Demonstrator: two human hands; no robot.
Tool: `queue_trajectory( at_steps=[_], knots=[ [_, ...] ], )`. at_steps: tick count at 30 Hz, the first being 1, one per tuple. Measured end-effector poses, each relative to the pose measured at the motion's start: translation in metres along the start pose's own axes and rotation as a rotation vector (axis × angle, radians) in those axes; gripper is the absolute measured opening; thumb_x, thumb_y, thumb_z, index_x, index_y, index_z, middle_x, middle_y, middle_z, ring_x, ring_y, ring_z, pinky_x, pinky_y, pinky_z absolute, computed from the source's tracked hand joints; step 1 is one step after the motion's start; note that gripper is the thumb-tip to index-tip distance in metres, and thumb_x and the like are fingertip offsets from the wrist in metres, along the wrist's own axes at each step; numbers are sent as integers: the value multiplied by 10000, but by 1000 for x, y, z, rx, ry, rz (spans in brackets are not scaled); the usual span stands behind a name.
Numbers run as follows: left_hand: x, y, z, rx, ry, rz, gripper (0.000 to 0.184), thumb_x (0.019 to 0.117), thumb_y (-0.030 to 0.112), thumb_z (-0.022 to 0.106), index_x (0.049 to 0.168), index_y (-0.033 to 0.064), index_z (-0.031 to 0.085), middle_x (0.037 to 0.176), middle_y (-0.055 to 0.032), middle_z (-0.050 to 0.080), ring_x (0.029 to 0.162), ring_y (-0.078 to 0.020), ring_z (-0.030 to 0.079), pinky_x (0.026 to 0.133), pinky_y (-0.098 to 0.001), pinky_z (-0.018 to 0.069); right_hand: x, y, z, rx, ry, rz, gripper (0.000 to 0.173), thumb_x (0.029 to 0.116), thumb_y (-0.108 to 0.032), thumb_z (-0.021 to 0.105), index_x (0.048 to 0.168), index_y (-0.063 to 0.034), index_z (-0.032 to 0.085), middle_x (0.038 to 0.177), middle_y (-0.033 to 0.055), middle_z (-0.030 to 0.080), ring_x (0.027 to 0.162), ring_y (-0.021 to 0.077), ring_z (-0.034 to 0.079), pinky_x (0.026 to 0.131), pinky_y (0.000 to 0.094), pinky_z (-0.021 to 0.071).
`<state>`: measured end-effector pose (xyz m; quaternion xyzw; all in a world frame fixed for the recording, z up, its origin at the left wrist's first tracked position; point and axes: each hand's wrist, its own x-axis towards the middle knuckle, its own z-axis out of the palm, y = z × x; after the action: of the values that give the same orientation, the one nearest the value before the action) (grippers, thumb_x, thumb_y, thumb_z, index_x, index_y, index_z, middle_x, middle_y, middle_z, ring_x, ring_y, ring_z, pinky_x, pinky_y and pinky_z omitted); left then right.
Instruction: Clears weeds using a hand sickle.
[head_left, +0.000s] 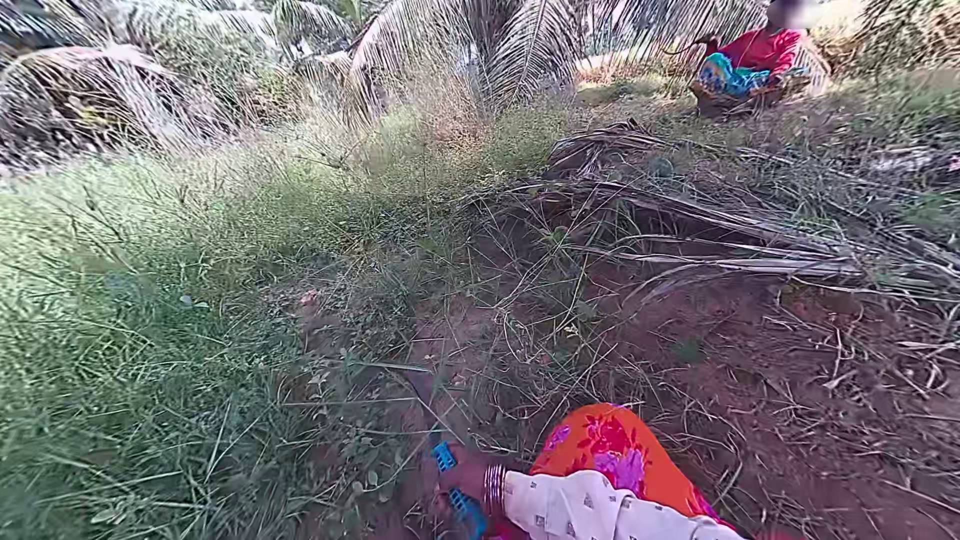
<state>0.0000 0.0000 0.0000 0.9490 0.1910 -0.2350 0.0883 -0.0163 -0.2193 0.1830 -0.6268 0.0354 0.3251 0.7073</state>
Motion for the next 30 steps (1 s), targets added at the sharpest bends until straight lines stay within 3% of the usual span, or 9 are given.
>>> queue_trajectory(
  at_steps=[1,3,7,10,12,15,18,25,30],
  knots=[
    [7,-2,15,-27,107,-32,583,971,380,660,1516,215,536,1628,-88,436,1524,-417,328,1156,-778,196,2,1,-1,-35,24,25,417,1028,-69,551,1412,21,418,913,98,584,684,142,570,656,307,515],
    [9,0,16,-65,113,-139,567,958,378,693,1492,244,555,1580,-58,503,1491,-363,402,1167,-720,256,5,4,-5,-53,45,83,383,1058,-127,540,1397,13,428,911,80,566,685,136,576,676,300,529],
    [-2,3,-19,-392,132,-289,458,1052,375,545,1462,172,574,1471,-184,583,1391,-393,522,1129,-673,371,17,8,-11,64,123,195,191,1082,-166,514,1208,-27,478,747,24,516,551,108,543,537,253,513],
    [0,-4,-30,-611,213,-305,498,1108,431,406,1482,139,556,1453,-206,596,1376,-407,542,1119,-650,406,17,5,-8,135,183,227,133,1086,-125,485,1181,-35,459,722,22,493,521,102,522,503,238,497],
    [-5,-3,-37,-712,287,-291,469,1116,380,418,1495,133,544,1464,-193,592,1383,-392,538,1135,-625,397,16,3,-6,116,195,241,122,1094,-137,474,1168,-40,464,721,19,495,518,97,521,500,229,492],
    [-28,13,-53,-614,333,-301,551,1070,363,534,1554,110,461,1567,-166,496,1450,-353,475,1177,-569,372,17,7,-4,55,176,243,197,1094,-138,482,1256,-34,440,745,24,498,527,99,531,504,231,498],
    [-36,23,-61,-471,247,-264,666,1044,387,582,1607,113,355,1663,-182,332,1545,-382,297,1198,-616,295,19,14,-4,-55,173,248,229,1075,-125,525,1260,-8,454,749,37,517,526,111,547,513,244,516],
    [-32,37,-50,-413,312,-236,878,902,262,781,1634,168,305,1697,-154,267,1559,-407,241,1169,-668,271,25,25,-7,-281,68,326,235,1076,-180,544,1219,4,519,760,25,549,557,96,562,557,238,521],
    [-35,35,-61,-476,230,-172,985,868,207,800,1662,212,218,1713,-126,238,1543,-409,280,1171,-638,308,22,27,-6,-573,-64,209,395,1033,-163,608,1351,44,497,884,106,601,658,151,592,665,313,535]
  ],
)
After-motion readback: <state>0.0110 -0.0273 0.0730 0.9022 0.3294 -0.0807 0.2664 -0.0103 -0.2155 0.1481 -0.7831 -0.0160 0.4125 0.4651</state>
